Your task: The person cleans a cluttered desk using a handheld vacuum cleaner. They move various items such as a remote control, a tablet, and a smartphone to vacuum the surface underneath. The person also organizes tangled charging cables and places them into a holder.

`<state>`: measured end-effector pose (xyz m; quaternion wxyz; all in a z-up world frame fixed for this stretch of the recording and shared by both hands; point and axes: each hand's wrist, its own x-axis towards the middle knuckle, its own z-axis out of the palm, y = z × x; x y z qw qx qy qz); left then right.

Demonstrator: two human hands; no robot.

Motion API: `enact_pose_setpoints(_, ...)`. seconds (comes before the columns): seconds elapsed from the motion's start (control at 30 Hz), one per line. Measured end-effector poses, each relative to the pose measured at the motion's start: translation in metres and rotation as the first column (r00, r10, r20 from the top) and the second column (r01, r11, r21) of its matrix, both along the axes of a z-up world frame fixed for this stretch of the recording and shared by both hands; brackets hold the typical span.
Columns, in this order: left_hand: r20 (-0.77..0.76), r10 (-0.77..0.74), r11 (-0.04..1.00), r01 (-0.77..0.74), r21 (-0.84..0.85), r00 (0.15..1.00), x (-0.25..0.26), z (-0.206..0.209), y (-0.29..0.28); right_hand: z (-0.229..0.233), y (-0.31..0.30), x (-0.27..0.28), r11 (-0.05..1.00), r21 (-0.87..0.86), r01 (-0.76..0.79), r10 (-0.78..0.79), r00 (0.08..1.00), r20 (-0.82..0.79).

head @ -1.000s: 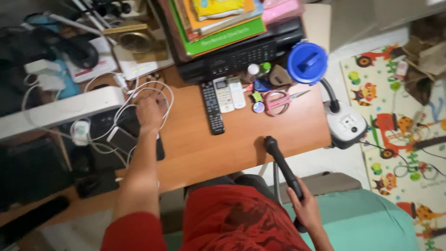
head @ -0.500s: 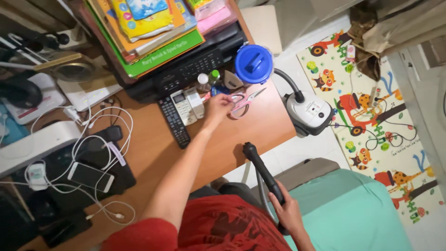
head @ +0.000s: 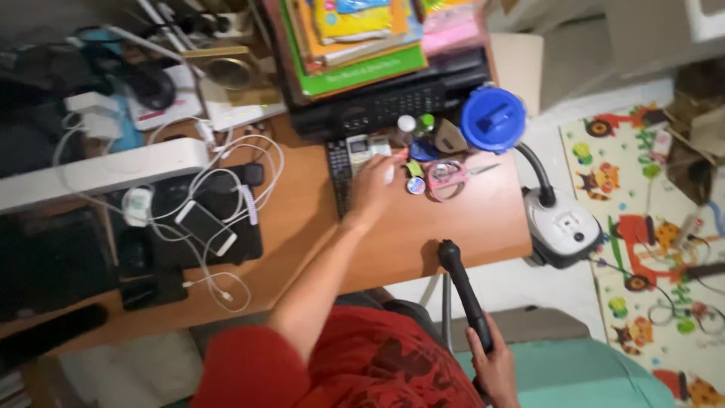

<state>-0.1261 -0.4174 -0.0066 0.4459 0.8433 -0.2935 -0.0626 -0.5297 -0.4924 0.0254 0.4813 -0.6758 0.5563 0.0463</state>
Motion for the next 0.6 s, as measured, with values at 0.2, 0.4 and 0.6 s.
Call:
enact_pose_setpoints(0.2,0.267,0.227,0.85,-0.325,0.415,0.936,0.083,0.01,0.187,0.005,0.002,0.037,0.978,-0.095,-0.185,0.181,0.982,-0.052)
enact_pose_setpoints(0.4,0.062,0.404,0.736,-0.365,0.57,0.913,0.123,-0.045,0.246,0.027,0.031,0.081,0.969,-0.113,-0.22,0.211,0.973,-0.088)
enact_pose_setpoints(0.6,0.004,0.325,0.733,-0.255,0.631,0.946,0.138,-0.071,0.296,0.043,0.077,0.114,0.977,-0.113,-0.181,0.173,0.982,-0.077)
